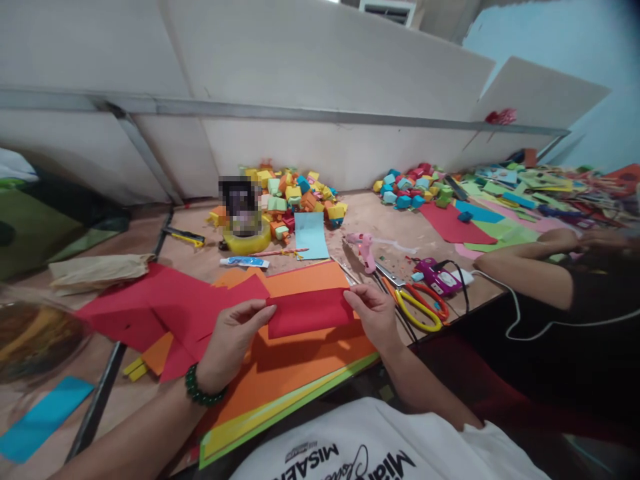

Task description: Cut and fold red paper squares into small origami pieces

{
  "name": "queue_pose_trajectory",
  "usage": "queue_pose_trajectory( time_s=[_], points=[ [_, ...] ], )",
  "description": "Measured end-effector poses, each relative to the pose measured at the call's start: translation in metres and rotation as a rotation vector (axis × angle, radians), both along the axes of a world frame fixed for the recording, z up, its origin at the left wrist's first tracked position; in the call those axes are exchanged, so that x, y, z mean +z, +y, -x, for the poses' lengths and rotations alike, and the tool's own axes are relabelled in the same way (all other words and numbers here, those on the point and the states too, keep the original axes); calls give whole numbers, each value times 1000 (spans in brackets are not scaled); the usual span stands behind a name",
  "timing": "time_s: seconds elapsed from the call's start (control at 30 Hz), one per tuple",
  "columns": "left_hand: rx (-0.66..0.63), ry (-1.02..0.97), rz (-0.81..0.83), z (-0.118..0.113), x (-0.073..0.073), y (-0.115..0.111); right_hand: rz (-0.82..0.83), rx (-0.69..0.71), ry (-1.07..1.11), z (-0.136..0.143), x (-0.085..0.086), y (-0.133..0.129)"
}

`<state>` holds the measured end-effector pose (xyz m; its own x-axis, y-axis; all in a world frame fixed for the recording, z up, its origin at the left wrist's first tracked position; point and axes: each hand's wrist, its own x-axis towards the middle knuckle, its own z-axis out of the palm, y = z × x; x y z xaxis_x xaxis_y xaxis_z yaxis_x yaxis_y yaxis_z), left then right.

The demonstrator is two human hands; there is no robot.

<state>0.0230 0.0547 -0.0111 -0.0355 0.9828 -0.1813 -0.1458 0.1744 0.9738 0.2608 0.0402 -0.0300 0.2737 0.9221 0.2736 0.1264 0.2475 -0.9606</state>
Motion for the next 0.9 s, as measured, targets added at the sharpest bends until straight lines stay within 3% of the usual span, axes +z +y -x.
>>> queue_pose_trajectory(
  time_s=[0.17,0.43,0.9],
  points=[
    [-9,-48,-32,-2,-1,0,-12,-45,-9,-4,-9,-3],
    [41,-17,-55,-5,10,-4,-63,-55,-37,0,-4,-3],
    [1,102,-124,-5,21,-8,-82,-63,-57,4,7,-3]
  ],
)
